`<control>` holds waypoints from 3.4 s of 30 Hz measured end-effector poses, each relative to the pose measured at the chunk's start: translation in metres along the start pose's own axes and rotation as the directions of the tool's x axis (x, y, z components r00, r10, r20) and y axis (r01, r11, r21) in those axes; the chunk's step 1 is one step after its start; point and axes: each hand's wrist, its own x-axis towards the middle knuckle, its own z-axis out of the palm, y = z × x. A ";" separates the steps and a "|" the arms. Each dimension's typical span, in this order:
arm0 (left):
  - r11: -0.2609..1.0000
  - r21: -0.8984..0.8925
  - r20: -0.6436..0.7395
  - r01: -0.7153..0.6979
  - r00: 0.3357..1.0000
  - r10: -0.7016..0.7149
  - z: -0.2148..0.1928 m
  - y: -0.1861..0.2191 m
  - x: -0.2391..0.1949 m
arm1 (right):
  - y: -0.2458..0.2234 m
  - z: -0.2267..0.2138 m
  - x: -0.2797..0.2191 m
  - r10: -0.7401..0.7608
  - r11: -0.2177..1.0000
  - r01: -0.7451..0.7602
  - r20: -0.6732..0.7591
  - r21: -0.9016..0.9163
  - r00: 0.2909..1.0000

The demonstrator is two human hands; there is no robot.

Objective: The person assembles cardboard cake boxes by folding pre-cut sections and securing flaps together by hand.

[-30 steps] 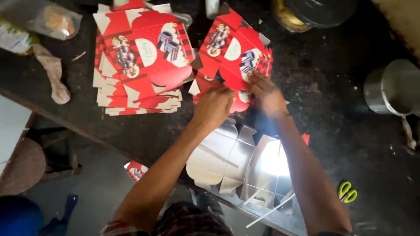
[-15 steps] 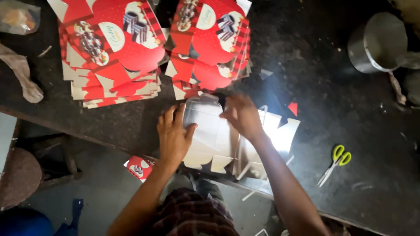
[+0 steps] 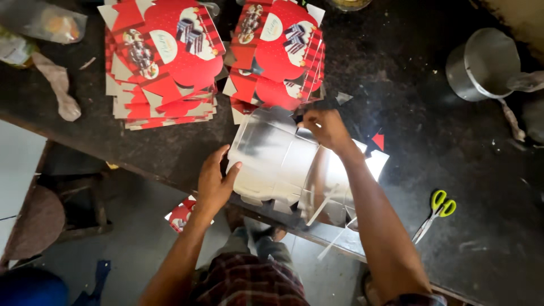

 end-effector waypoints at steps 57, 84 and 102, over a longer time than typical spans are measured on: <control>0.820 -0.558 0.729 -0.126 -0.545 0.413 0.056 0.317 -0.305 | -0.407 0.098 -0.708 0.580 0.791 -0.292 -0.811 0.538 0.078; 0.594 -0.804 0.265 0.007 -0.891 0.369 0.150 0.438 -0.412 | -0.445 0.110 -0.714 0.621 0.529 -0.257 -0.575 0.809 -0.533; 0.579 -0.767 0.114 0.276 -0.830 0.546 0.175 0.418 -0.513 | -0.488 0.218 -0.735 0.291 0.599 -0.125 -0.360 0.791 -0.886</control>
